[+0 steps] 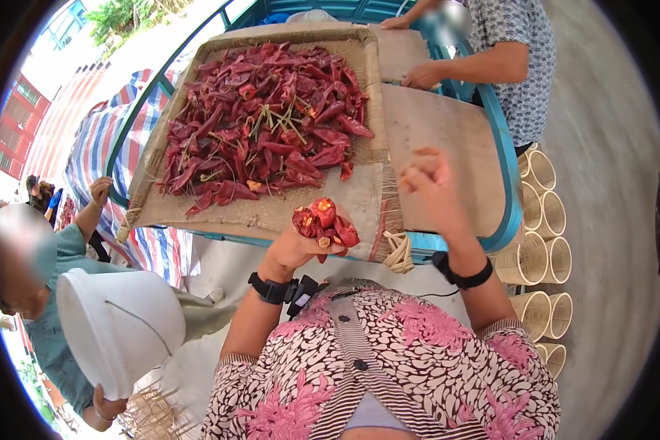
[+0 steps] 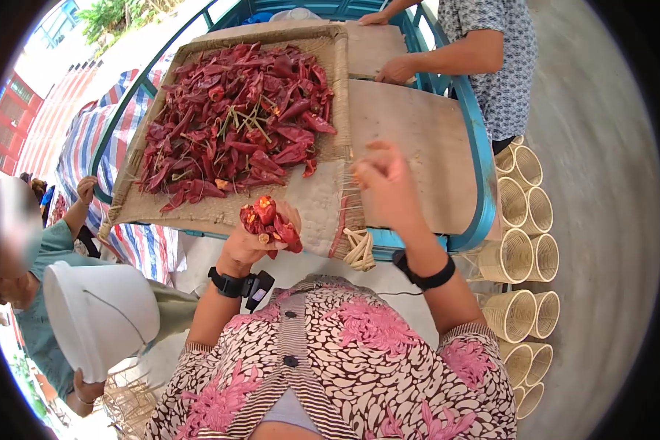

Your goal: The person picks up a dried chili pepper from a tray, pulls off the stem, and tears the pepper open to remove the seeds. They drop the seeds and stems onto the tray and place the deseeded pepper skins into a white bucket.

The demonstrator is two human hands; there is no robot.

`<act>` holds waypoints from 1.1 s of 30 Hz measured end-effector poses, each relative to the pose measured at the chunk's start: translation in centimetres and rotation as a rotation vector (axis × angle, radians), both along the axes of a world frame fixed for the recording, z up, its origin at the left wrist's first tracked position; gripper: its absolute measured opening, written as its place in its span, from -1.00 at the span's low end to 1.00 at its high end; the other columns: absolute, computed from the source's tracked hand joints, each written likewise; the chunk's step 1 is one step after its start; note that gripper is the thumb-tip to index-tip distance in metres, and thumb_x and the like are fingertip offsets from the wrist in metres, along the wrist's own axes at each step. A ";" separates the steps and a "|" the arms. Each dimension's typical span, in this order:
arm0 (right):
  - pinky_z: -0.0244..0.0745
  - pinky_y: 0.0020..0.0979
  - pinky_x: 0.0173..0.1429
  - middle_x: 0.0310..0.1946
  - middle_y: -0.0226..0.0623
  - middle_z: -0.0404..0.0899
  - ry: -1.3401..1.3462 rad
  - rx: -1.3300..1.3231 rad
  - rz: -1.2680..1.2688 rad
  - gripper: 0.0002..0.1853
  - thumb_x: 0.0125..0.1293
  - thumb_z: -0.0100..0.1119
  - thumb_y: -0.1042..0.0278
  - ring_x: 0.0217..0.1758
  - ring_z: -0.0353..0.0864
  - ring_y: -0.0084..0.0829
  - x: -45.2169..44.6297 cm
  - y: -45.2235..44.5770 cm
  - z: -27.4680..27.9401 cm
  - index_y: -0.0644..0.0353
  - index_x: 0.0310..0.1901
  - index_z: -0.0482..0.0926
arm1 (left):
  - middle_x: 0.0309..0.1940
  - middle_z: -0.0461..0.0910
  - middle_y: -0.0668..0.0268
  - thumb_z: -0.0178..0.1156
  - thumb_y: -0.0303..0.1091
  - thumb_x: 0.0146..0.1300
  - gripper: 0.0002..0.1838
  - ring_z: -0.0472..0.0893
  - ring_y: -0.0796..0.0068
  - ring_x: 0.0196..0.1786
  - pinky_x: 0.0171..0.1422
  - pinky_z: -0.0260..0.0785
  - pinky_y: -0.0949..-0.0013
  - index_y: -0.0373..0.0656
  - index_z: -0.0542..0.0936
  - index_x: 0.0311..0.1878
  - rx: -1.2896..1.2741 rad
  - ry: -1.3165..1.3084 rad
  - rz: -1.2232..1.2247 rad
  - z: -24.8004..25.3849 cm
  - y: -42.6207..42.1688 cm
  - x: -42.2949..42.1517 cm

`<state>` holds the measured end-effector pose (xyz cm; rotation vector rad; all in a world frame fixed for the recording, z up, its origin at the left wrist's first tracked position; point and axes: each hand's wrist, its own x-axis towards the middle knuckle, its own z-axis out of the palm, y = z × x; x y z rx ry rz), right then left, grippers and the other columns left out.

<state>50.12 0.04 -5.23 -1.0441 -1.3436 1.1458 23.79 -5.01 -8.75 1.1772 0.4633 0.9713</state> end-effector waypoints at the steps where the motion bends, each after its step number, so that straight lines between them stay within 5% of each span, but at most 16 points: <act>1: 0.49 -0.52 -0.14 -0.11 -0.28 0.59 -0.026 0.037 -0.059 -0.73 0.35 0.11 0.45 -0.15 0.55 -0.59 1.0 0.5 -0.3 0.16 0.07 0.45 | -0.20 0.60 0.31 0.47 -0.31 -0.04 -0.52 0.63 0.51 -0.21 -0.41 0.41 0.58 -0.22 0.53 -0.06 0.008 -0.018 0.002 -0.4 -0.1 -0.2; 4: 0.46 -0.40 0.04 -0.06 -0.19 0.59 -0.374 0.168 -0.156 -0.73 0.31 0.11 0.47 0.02 0.55 -0.43 4.5 3.1 -4.2 0.14 0.05 0.51 | -0.13 0.59 0.25 0.47 -0.27 -0.04 -0.53 0.59 0.40 0.00 -0.07 0.46 0.42 -0.22 0.54 -0.07 0.137 -0.127 -0.002 0.9 -0.3 0.2; 7: 0.35 -0.26 0.25 -0.02 -0.12 0.58 -1.158 0.549 -0.307 -0.72 0.25 0.10 0.50 0.20 0.48 -0.20 6.2 3.0 -5.9 0.15 0.01 0.56 | -0.08 0.59 0.21 0.47 -0.26 -0.02 -0.55 0.53 0.29 0.14 0.22 0.36 0.28 -0.21 0.55 -0.09 0.157 -0.136 0.019 1.6 -1.0 -0.1; 12: 0.26 -0.17 0.34 0.08 -0.08 0.52 -0.860 0.362 -0.138 -0.73 0.22 0.10 0.51 0.29 0.39 -0.06 6.4 1.7 -5.9 0.21 -0.03 0.57 | -0.10 0.61 0.25 0.48 -0.26 -0.01 -0.54 0.59 0.34 0.05 0.17 0.43 0.30 -0.22 0.55 -0.06 0.006 0.087 0.257 2.7 -5.4 -2.7; 13: 0.28 -0.16 0.33 0.09 -0.08 0.51 -0.828 0.334 -0.055 -0.73 0.22 0.10 0.51 0.28 0.40 -0.06 6.3 1.3 -5.5 0.22 -0.03 0.56 | -0.17 0.61 0.21 0.43 -0.35 -0.05 -0.62 0.62 0.43 -0.08 -0.48 0.42 0.55 -0.20 0.59 -0.13 -0.094 0.173 0.318 1.8 -6.9 -3.8; 16: 0.36 -0.22 0.24 0.09 -0.09 0.52 -0.835 0.304 -0.172 -0.75 0.25 0.09 0.50 0.24 0.44 -0.10 5.0 -0.6 -4.0 0.25 -0.04 0.57 | -0.20 0.62 0.29 0.48 -0.17 0.01 -0.44 0.64 0.50 -0.21 -0.29 0.49 0.53 -0.26 0.54 0.01 -0.137 0.088 0.535 -0.1 -11.6 -6.6; 23: 0.44 -0.41 0.05 0.10 -0.19 0.54 -0.652 0.313 -0.301 -0.78 0.34 0.07 0.48 0.06 0.54 -0.41 4.5 -1.8 -2.7 0.26 -0.02 0.58 | -0.43 0.55 0.32 0.21 -0.49 0.14 -0.79 0.57 0.42 -0.38 -0.29 0.46 0.39 -0.22 0.53 -0.12 -0.556 -0.144 1.432 -5.8 -18.9 -14.3; 29: 0.43 -0.47 0.06 0.07 -0.24 0.56 -0.625 0.306 -0.287 -0.79 0.38 0.08 0.49 0.04 0.54 -0.47 2.6 -1.0 -1.7 0.27 0.01 0.57 | -0.34 0.56 0.38 0.29 -0.57 0.11 -0.72 0.55 0.51 -0.35 -0.29 0.43 0.42 -0.17 0.54 -0.09 -0.715 -0.102 1.628 -12.3 -23.2 -18.6; 33: 0.42 -0.47 0.10 0.08 -0.26 0.55 -0.648 0.322 -0.277 -0.78 0.39 0.06 0.49 0.06 0.54 -0.48 1.9 -2.0 -1.7 0.28 0.03 0.56 | -0.31 0.54 0.44 0.32 -0.58 0.07 -0.72 0.55 0.52 -0.32 -0.27 0.44 0.41 -0.12 0.52 -0.15 -0.638 -0.179 1.537 -16.2 -22.2 -21.8</act>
